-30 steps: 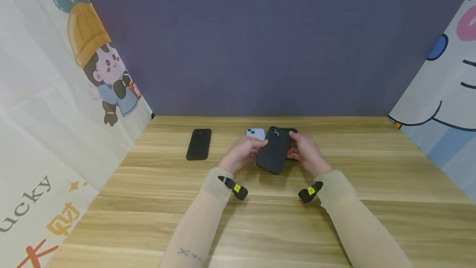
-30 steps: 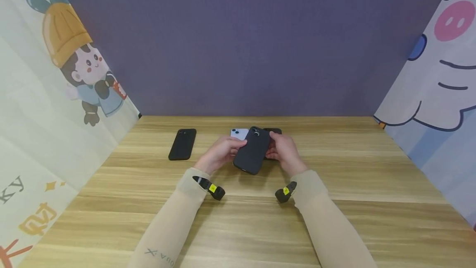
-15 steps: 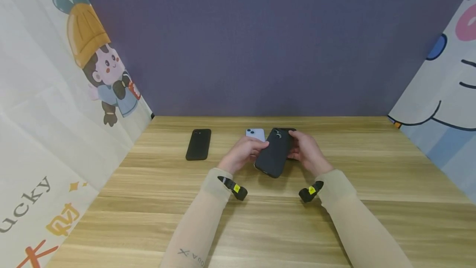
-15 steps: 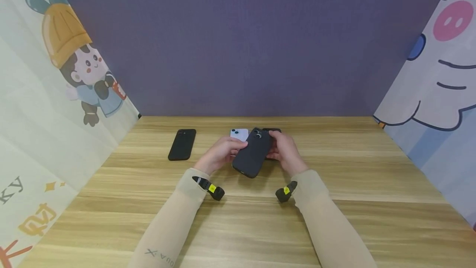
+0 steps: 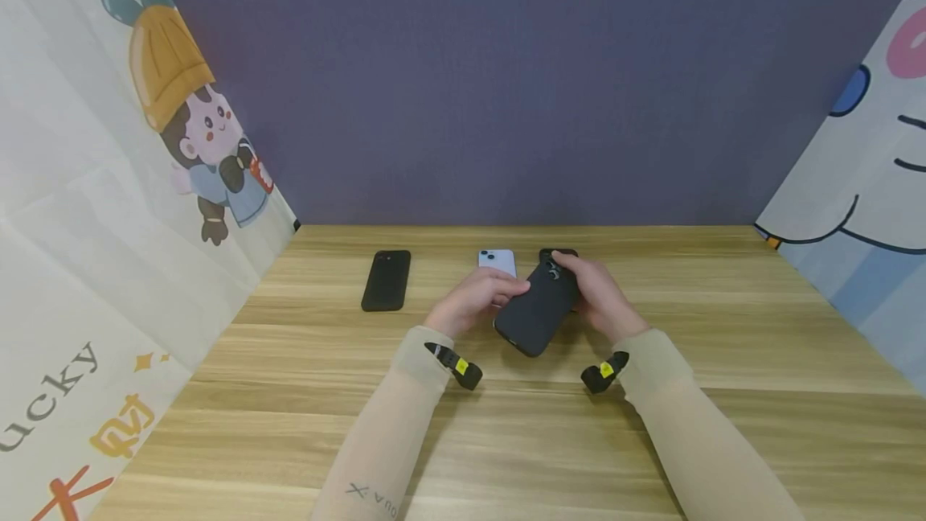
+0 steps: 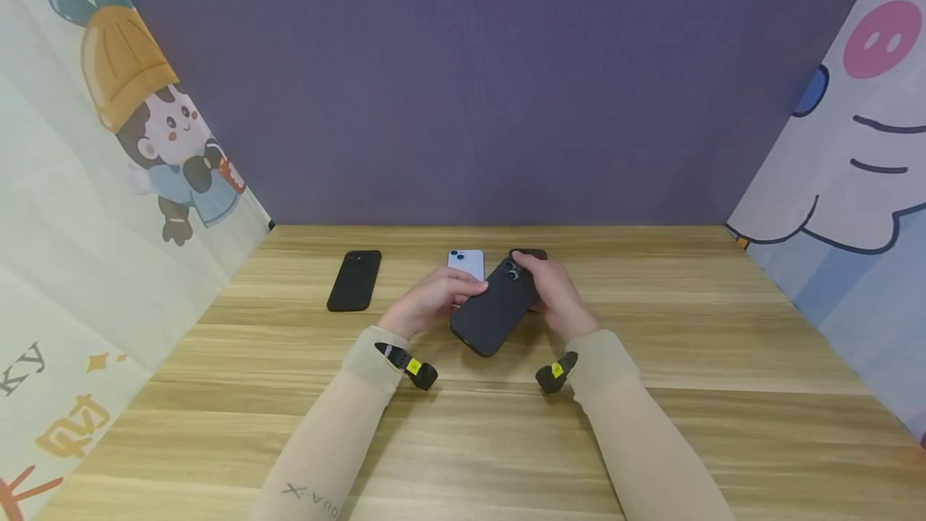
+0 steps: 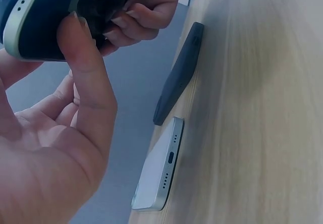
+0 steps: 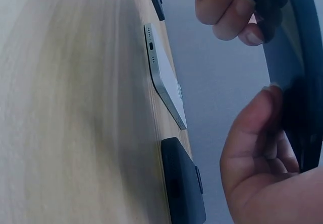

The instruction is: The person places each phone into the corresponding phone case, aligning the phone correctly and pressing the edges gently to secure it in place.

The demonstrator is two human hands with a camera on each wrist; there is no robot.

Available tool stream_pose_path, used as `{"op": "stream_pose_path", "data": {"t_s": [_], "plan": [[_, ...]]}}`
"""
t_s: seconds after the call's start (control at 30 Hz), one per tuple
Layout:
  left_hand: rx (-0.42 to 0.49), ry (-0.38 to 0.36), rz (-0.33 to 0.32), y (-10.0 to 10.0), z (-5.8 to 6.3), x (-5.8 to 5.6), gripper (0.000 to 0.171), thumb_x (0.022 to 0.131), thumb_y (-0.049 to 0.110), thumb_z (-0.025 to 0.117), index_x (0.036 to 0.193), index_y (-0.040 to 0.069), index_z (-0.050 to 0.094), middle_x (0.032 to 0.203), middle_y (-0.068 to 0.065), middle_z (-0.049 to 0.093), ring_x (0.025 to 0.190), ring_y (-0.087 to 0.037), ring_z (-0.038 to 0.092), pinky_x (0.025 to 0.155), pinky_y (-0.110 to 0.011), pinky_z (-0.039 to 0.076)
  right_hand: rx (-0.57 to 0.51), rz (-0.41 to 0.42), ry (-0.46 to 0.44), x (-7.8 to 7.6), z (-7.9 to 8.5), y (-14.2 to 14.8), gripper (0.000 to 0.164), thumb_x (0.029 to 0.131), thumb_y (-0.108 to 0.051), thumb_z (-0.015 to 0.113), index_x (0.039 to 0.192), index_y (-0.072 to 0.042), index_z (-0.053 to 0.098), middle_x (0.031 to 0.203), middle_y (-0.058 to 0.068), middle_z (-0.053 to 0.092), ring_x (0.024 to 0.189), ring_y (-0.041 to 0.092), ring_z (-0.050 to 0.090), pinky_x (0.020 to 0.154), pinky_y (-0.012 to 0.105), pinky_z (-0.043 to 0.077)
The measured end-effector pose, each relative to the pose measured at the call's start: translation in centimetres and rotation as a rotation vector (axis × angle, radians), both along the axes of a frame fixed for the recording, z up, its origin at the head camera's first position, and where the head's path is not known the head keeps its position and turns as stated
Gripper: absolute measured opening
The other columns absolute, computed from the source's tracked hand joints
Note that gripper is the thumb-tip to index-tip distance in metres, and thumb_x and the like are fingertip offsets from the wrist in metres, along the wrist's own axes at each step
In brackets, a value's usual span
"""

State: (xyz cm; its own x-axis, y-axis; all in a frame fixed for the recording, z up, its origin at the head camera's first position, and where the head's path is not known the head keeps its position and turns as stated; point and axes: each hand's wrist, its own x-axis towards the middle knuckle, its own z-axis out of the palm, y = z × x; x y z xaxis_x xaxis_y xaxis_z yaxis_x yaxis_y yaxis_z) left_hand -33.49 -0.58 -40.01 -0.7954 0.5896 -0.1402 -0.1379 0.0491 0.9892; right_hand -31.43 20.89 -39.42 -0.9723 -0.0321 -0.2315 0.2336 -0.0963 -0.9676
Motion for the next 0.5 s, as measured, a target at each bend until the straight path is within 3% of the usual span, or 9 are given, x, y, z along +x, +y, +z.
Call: {"op": "stream_pose_path", "data": {"t_s": [0.2,0.5], "plan": [[0.006,0.0,-0.02,-0.03,-0.02,0.02,0.033,0.098,0.014,0.063,0.116,-0.014,0.066,0.08,-0.003,0.072,0.073,-0.013,0.07,0.081,-0.033,0.057,0.022,0.015,0.007,0.05,-0.02,0.07,0.059,0.099,-0.043,0.064,0.129,0.007,0.057,0.106,0.004,0.065,0.084,0.012,0.067,0.079,0.028,0.056],[-0.009,0.001,-0.044,-0.07,-0.03,0.04,0.032,0.1,0.016,0.062,0.112,-0.012,0.068,0.081,-0.004,0.073,0.073,-0.014,0.071,0.079,-0.034,0.058,0.08,0.025,0.042,0.08,-0.13,0.11,0.05,0.101,-0.041,0.062,0.118,0.006,0.061,0.097,0.002,0.065,0.078,0.012,0.065,0.074,0.026,0.055]]}}
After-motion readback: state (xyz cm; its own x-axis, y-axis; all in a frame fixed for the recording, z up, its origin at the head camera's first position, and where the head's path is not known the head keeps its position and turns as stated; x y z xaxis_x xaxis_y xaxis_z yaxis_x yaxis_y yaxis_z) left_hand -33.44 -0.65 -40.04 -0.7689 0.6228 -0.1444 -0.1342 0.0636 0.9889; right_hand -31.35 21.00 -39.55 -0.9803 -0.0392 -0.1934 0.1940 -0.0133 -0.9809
